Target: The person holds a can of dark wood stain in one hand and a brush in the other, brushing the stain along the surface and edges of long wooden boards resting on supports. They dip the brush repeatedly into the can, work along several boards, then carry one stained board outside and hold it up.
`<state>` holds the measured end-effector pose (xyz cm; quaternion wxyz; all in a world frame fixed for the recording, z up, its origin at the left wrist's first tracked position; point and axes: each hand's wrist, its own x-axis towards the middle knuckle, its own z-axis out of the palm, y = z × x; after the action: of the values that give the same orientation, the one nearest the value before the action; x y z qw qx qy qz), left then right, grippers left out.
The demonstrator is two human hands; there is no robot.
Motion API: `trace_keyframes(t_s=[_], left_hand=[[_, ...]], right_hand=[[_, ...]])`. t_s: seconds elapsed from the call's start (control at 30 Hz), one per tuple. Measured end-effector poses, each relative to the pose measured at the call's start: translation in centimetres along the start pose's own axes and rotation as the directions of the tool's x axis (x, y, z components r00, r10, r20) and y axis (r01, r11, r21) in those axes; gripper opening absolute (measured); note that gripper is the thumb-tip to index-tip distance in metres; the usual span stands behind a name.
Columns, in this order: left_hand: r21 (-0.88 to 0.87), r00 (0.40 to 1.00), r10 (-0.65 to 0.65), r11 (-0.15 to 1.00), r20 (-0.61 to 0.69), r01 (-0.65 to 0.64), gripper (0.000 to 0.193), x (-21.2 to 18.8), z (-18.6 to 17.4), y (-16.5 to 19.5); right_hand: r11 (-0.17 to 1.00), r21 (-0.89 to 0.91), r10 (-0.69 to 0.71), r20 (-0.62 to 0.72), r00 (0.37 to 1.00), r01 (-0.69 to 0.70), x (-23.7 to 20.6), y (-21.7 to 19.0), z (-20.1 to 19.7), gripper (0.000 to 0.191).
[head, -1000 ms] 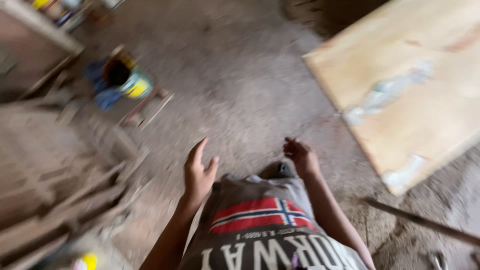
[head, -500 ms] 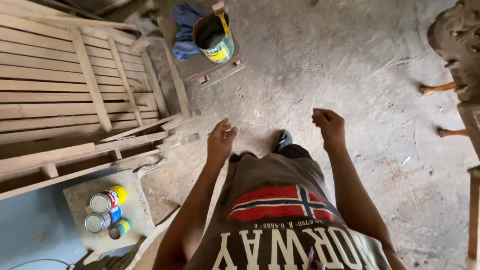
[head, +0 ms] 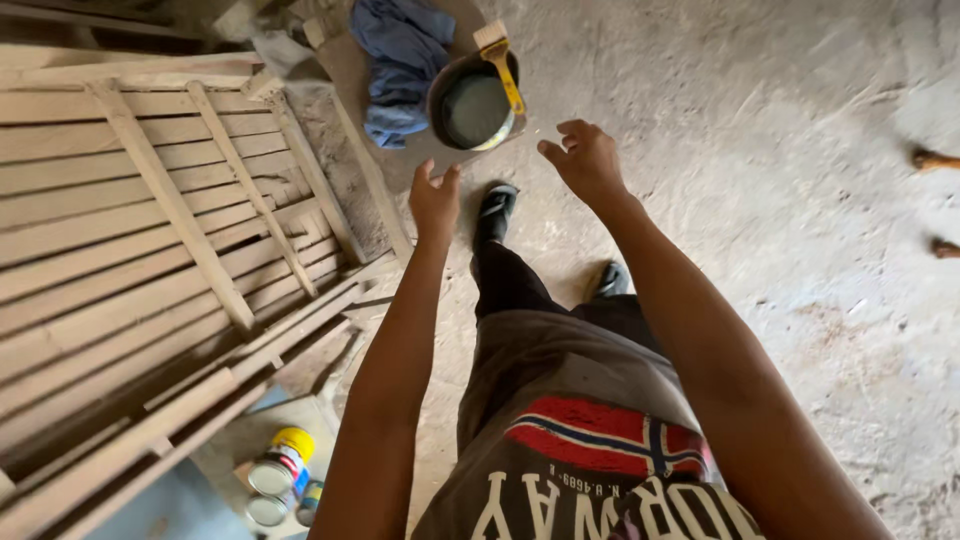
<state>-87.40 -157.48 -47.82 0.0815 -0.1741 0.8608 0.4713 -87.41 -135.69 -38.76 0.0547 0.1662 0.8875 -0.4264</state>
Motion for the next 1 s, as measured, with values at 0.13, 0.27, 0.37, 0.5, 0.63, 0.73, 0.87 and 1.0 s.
trace_keyframes(t_s=[0.13,0.27,0.37,0.5,0.63,0.73,0.87,1.0], left_hand=[[0.206,0.996,0.088,0.975,0.000,-0.086,0.079,7.5,3.1,-1.6],[-0.165,0.906,-0.296,0.920,0.301,0.356,0.070,10.7,5.2,-3.2],[-0.265,0.931,-0.191,0.923,0.310,0.277,0.070,11.6,6.3,-3.9],[-0.012,0.969,0.055,0.998,0.240,-0.054,0.071,11.4,6.8,-4.1],[0.384,0.809,0.400,0.731,0.429,-0.565,0.080,9.6,5.0,-1.8],[0.359,0.667,0.447,0.595,0.595,-0.719,0.081,6.0,3.5,2.5],[0.199,0.447,0.540,0.456,0.713,-0.868,0.081,-2.4,2.4,8.7],[0.052,0.225,0.550,0.312,0.804,-0.949,0.076,-13.6,1.8,12.2]], right_hand=[[0.986,-0.142,0.085,-0.034,0.996,-0.089,6.5,-1.9,4.9,0.056],[0.955,-0.160,0.248,-0.039,0.968,-0.251,10.6,-1.7,8.6,0.051],[0.950,-0.140,0.277,-0.045,0.960,-0.281,11.8,-0.4,9.6,0.030],[0.986,-0.142,0.064,-0.178,0.982,-0.090,10.2,1.8,7.8,0.007],[0.991,-0.128,-0.006,-0.299,0.954,-0.034,3.4,3.8,1.2,0.011],[0.947,-0.300,-0.204,-0.276,0.939,0.117,-5.3,3.6,-5.5,0.004],[0.902,-0.426,-0.197,-0.251,0.948,0.074,-18.3,3.4,-9.7,0.016],[0.864,-0.500,-0.141,-0.334,0.932,-0.049,-28.6,6.1,-7.8,0.028]])
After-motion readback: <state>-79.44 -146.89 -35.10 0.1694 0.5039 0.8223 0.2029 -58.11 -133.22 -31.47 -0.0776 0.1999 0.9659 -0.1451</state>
